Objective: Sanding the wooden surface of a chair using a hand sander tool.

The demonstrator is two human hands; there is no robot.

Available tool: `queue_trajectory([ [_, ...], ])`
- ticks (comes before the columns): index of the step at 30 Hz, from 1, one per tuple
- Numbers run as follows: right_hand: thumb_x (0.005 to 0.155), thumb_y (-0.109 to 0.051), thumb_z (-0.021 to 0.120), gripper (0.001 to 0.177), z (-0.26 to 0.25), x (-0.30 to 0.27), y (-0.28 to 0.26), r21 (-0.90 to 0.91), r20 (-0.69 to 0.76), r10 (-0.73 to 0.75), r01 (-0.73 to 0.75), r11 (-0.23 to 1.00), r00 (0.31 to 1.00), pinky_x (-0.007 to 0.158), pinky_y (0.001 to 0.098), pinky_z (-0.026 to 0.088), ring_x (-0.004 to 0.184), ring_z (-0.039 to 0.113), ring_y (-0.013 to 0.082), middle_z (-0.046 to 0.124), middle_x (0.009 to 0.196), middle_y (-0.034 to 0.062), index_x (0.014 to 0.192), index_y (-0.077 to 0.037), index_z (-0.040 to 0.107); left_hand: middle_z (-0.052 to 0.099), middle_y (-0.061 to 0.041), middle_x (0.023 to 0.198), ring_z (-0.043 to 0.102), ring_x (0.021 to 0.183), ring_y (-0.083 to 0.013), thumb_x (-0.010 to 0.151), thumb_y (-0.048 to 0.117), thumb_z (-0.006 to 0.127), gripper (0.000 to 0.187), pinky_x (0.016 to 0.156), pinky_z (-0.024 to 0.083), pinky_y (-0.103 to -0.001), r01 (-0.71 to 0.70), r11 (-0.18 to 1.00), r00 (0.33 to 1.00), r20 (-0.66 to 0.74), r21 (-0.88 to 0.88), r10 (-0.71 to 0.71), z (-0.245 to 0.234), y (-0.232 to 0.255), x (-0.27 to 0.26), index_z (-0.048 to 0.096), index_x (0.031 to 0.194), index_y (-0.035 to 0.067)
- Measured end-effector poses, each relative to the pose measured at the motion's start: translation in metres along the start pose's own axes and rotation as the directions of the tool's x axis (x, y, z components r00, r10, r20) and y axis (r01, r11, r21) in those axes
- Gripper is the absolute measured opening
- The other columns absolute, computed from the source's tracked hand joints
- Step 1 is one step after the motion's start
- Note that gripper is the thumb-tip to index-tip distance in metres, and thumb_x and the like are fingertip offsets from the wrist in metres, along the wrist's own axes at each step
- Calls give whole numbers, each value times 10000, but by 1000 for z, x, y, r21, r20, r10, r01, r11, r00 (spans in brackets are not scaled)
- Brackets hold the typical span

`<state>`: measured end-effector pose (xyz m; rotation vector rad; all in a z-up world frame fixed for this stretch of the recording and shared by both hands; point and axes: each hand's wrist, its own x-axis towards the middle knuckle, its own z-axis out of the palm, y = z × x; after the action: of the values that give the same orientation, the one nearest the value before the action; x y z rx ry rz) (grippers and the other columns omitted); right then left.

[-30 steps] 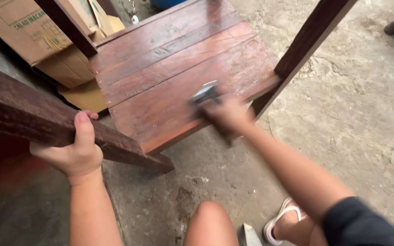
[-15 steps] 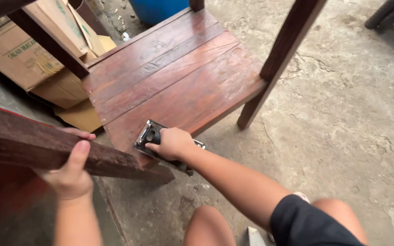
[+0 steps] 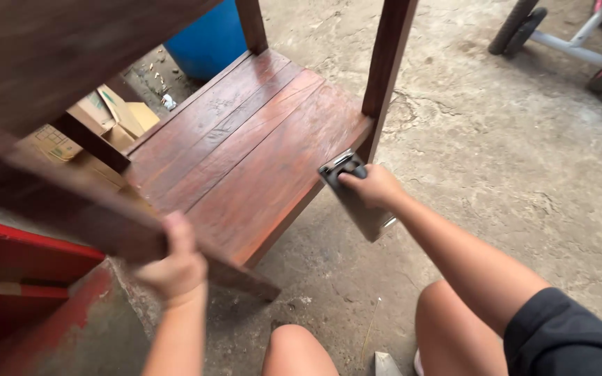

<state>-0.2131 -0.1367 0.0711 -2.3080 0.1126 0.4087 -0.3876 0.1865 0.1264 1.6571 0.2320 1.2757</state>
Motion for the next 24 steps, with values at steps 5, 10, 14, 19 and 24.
queue_trajectory([
  [5,875,-471,738,427,-48,-31,13,154,-63,32,-22,988,998,479,353,496,473,605,182,688,670,82,944,-50,733,719,-126,982,721,866,-263,811,367,883,579,788,564,-389,4,966,997,-77,259,16,115,50,-36,622,1170,-5],
  [10,866,-509,737,474,-96,-57,67,104,-134,178,-165,981,975,564,402,520,564,647,218,712,721,118,973,-47,739,704,-151,953,705,868,-356,742,502,883,653,747,560,-428,108,973,992,-88,204,-92,241,78,-66,598,1076,18],
  [14,826,-562,734,519,-136,-84,111,-213,-183,121,-160,964,976,688,424,562,722,721,266,759,818,139,1003,-77,787,709,-157,992,699,897,-356,764,534,843,635,782,548,-454,292,954,954,55,70,-296,320,118,-104,610,1081,36],
  [19,770,-531,737,524,-156,-111,148,-270,-238,155,-219,938,959,822,451,571,906,744,325,780,963,162,1058,-94,770,649,-175,1057,646,996,-400,789,453,816,596,851,494,-518,229,953,970,34,196,-240,419,153,-146,572,1129,28],
  [24,769,-483,733,521,-157,-122,115,-297,-202,100,-158,942,974,854,463,558,977,731,356,761,1039,194,1100,-81,756,566,-241,1243,597,1148,-416,785,374,788,756,978,473,-521,250,898,928,174,363,-328,484,162,-178,417,1309,-25],
])
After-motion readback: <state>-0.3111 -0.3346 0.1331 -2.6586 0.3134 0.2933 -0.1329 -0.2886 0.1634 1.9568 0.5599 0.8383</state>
